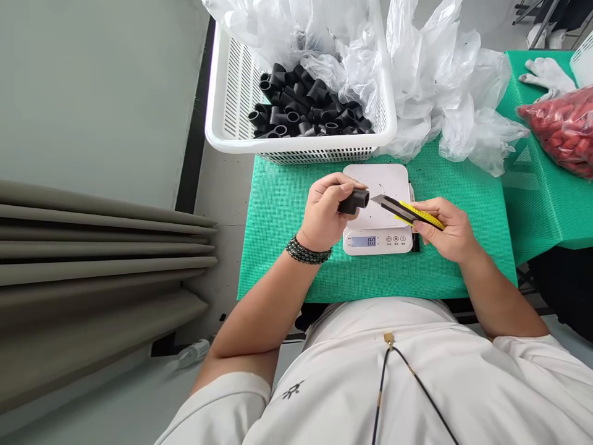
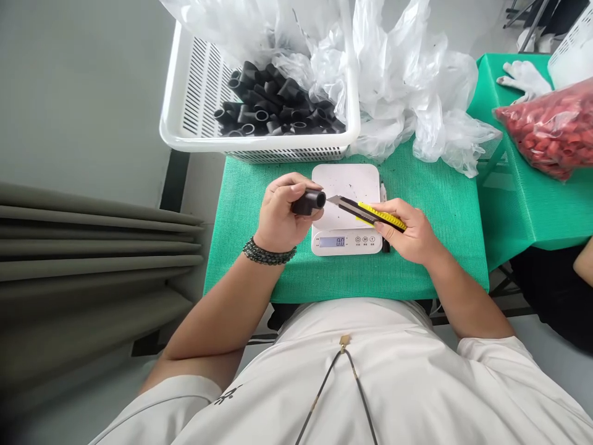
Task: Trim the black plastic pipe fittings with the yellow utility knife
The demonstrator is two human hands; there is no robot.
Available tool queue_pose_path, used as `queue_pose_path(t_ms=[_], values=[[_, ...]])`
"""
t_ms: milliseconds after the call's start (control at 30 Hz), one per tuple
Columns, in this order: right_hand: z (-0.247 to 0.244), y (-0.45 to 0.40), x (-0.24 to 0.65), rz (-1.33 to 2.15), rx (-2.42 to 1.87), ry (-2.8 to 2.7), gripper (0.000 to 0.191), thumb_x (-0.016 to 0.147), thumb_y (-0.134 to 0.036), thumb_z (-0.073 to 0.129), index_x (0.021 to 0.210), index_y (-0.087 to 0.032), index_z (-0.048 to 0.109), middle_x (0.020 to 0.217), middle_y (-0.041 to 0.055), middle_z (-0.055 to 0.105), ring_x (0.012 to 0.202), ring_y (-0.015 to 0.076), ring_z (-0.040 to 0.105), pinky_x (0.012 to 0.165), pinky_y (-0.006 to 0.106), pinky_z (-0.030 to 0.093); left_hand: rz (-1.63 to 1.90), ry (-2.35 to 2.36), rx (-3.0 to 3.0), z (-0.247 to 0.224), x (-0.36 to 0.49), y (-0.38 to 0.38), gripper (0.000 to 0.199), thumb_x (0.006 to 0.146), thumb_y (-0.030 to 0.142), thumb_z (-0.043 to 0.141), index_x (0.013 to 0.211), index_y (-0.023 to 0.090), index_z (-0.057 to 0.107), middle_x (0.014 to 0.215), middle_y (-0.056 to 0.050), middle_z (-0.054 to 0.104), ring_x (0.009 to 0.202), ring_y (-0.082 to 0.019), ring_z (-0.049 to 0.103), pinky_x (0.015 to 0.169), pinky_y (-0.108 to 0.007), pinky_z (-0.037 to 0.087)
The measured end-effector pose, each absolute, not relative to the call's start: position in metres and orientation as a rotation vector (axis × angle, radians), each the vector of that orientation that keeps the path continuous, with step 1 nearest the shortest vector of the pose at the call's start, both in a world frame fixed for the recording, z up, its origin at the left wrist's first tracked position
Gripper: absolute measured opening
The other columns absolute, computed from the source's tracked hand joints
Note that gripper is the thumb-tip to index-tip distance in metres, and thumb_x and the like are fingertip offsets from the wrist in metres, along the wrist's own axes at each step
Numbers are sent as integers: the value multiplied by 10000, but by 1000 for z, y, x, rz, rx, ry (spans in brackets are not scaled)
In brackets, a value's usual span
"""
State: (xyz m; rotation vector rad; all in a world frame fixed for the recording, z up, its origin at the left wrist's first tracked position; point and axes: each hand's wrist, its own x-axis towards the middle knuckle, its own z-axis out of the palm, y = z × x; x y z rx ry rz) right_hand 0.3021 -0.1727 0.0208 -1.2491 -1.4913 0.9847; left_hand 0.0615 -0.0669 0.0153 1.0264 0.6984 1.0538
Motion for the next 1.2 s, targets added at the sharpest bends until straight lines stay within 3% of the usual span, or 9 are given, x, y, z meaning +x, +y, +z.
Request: queue_pose_path(t_ms=[300,533,833,1200], values=[[20,-170,299,568,-1217,-1751,267,1026,-298,723,1286,-268,775,1083,48,865,772,161,795,651,248,624,1054,735,921,34,66,-72,288,713,405,786,673,182,608,670,3,614,459,-49,404,372,-156,266],[14,-169,298,534,-1256,-1734,231,1034,-344,702,1238,-266,777,1076,54,859,832,190,809,717,288,649,1061,693,880,30,67,-72,424,717,487,850,687,191,547,719,12,619,454,-35,386,365,-149,271],[18,-170,295,885,-1334,-1578,277,1011,-414,715,1219,-238,764,810,-2,702,624,146,636,593,291,539,1145,659,865,25,70,-72,486,701,553,904,691,191,580,677,25,605,425,-30,360,351,-152,273],[20,-169,291,1211,-1248,-1381,324,977,-501,775,1155,-234,729,764,-44,678,443,85,554,435,240,468,1204,635,867,21,71,-73,485,729,553,905,689,198,577,624,42,569,381,-35,337,341,-169,289]])
